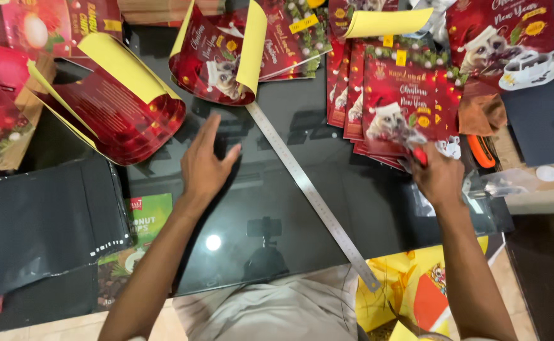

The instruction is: The person trims the edges of printed plastic packaging using a box cutter and a metal ruler on a table.

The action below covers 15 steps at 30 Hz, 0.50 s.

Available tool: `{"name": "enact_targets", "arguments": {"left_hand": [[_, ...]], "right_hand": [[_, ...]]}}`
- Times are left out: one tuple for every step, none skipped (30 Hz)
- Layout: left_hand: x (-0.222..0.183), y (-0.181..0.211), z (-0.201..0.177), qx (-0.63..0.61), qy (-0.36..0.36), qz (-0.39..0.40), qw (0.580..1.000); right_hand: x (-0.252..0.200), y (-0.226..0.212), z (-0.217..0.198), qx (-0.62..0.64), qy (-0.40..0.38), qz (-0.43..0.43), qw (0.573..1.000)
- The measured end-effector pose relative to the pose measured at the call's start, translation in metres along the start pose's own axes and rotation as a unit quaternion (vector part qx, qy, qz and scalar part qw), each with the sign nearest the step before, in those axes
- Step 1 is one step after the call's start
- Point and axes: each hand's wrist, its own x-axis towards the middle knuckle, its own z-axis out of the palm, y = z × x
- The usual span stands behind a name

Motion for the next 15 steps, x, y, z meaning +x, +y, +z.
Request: {"name": "enact_targets", "arguments": {"left_hand": [[0.008,0.012,-0.001,0.018,0.009,0.019,1.000],[0.016,0.023,-0.001,0.035,0.018,0.037,0.999],[0.025,0.021,0.010,0.035,0.017,0.034,0.999],[0.033,0.019,0.019,0.037,0.016,0.034,0.999],[0.047,0.017,0.028,0.041,0.020,0.036,0.998],[0.059,0.008,0.042,0.042,0.024,0.037,0.998],[0.066,-0.001,0.055,0.059,0.010,0.014,0.998],[0.074,-0.010,0.069,0.076,-0.004,-0.010,0.997],[0.078,-0.030,0.090,0.076,-0.003,-0.013,0.997],[0.083,-0.049,0.111,0.115,0.053,0.031,0.992],[0.087,-0.070,0.130,0.156,0.111,0.076,0.979],[0.080,-0.066,0.135,0.158,0.112,0.073,0.978],[0.074,-0.062,0.140,0.167,0.120,0.125,0.971],[0.068,-0.057,0.146,0.176,0.128,0.177,0.960],[0.053,-0.049,0.146,0.178,0.126,0.176,0.960]], "right_hand": [[0.008,-0.008,-0.011,0.001,-0.028,-0.001,1.000],[0.016,-0.017,-0.021,0.002,-0.056,-0.002,0.998],[0.026,-0.015,-0.019,0.002,-0.058,-0.004,0.998],[0.036,-0.015,-0.018,0.015,-0.132,0.036,0.990],[0.052,-0.015,-0.015,0.029,-0.200,0.075,0.976],[0.056,-0.021,-0.017,0.030,-0.196,0.072,0.977],[0.057,-0.027,-0.019,0.090,-0.155,0.060,0.982],[0.058,-0.034,-0.020,0.151,-0.113,0.048,0.981],[0.059,-0.049,-0.025,0.150,-0.115,0.045,0.981],[0.061,-0.065,-0.030,0.255,-0.080,0.064,0.962],[0.062,-0.082,-0.034,0.358,-0.043,0.082,0.929],[0.065,-0.098,-0.044,0.360,-0.046,0.079,0.928],[0.068,-0.114,-0.055,0.448,-0.055,0.119,0.884],[0.071,-0.129,-0.067,0.531,-0.065,0.157,0.830],[0.074,-0.131,-0.066,0.532,-0.067,0.157,0.829]]}}
